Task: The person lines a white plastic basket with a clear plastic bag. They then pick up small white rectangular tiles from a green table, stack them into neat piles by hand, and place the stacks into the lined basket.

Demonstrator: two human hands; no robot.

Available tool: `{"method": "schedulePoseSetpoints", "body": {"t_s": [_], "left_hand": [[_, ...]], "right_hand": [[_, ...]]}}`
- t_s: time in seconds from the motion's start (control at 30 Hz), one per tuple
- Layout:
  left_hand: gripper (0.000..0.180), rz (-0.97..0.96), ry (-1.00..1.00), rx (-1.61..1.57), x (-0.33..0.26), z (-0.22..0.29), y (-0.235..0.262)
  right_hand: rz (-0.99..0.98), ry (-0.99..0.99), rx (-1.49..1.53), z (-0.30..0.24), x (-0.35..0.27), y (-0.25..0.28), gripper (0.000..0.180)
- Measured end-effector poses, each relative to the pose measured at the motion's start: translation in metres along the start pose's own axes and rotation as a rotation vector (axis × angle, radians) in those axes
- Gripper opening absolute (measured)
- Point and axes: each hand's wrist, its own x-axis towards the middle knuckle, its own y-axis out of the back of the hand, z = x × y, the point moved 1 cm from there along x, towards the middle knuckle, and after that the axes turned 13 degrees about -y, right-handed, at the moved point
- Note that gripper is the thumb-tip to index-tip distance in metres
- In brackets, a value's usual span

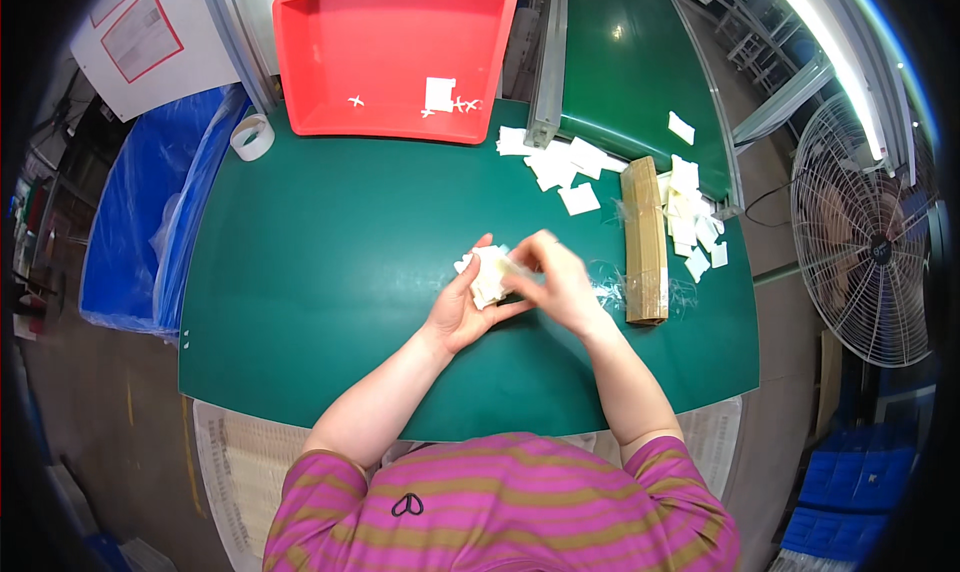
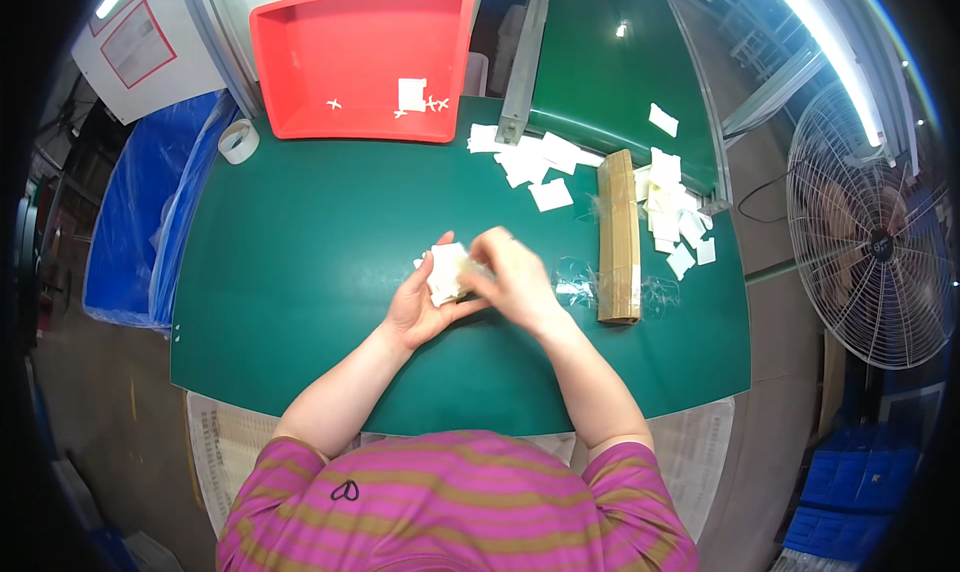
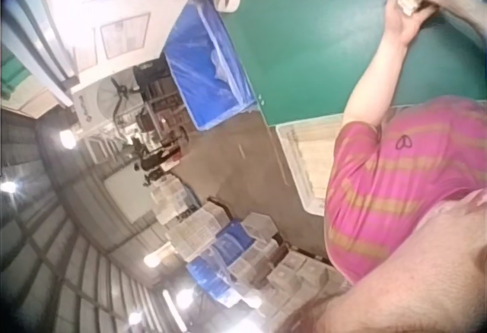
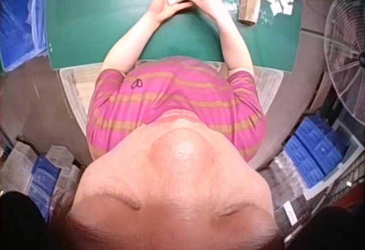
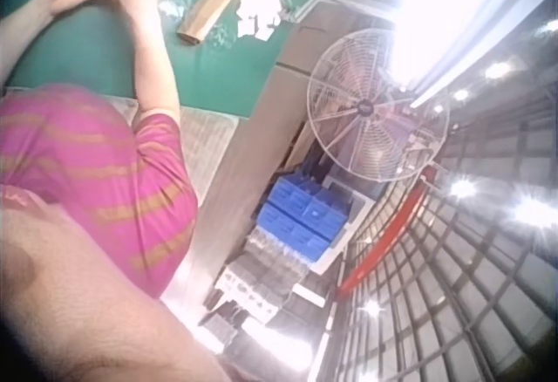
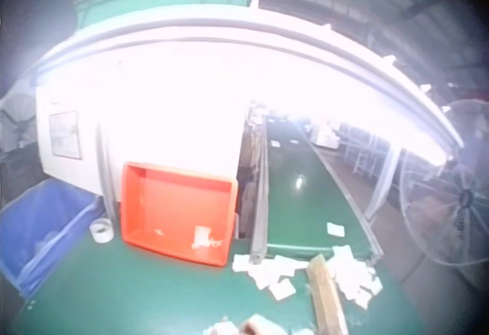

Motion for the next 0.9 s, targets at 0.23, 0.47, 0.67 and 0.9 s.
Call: {"method": "schedulePoseSetpoints", "body": {"t_s": [0.23, 0.47, 0.67, 0.9], "left_hand": [[0.045, 0.053, 0.003, 0.188, 0.003, 0.000, 0.001], [0.043, 0.071, -0.002, 0.132, 0.003, 0.002, 0.005], [0.041, 0.036, -0.131, 0.176, 0.004, -0.003, 0.005], [0.042, 0.127, -0.281, 0.304, 0.003, -0.003, -0.002]], "right_hand": [[0.390, -0.023, -0.470, 0.059, 0.054, 0.036, 0.025], [0.196, -0.184, -0.642, 0.097, 0.073, 0.035, 0.035], [0.035, -0.328, 0.053, 0.034, 0.043, 0.018, 0.025], [-0.205, -0.014, 0.144, 0.000, 0.031, -0.019, 0.015]]}}
